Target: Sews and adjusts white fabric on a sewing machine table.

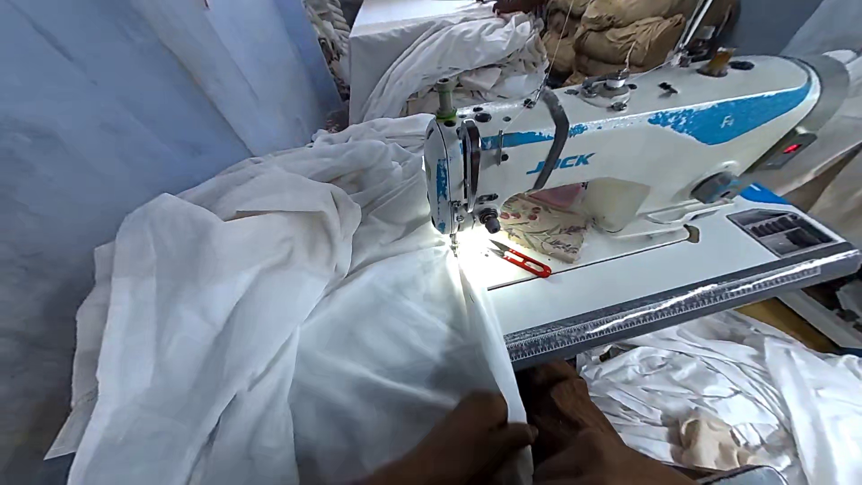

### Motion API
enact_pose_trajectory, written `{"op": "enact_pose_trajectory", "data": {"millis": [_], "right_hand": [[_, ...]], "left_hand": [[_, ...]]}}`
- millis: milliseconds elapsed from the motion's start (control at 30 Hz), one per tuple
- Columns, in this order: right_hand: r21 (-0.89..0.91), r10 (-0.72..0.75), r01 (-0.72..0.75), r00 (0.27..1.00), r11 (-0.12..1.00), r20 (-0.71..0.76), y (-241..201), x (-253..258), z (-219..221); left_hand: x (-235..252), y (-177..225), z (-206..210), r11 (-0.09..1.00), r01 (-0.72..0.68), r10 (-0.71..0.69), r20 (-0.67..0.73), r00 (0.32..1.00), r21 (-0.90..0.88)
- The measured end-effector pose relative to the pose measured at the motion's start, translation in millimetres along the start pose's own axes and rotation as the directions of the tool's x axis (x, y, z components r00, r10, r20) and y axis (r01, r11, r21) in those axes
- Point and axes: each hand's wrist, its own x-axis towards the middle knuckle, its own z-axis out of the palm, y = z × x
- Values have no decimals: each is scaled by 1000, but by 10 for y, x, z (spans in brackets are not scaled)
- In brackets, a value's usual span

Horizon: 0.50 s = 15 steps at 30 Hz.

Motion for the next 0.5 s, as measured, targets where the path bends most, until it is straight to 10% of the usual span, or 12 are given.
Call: {"op": "enact_pose_trajectory", "data": {"millis": [200,300,367,500], "right_hand": [[-290,245,-479,776,828,-581,844,177,371],[-337,181,-478,753,811,-632,861,256,447],[-336,151,-447,757,829,-635,870,217,481],[-377,94,-407,772,832,-628,941,228,539]], "left_hand": [[-57,25,323,892,-273,237,141,961,360],[32,-298,303,651,-504,697,-183,694,568],[91,-521,165,618,-323,745,-400,534,717],[189,-954,173,442,40,710,-377,595,896]]}}
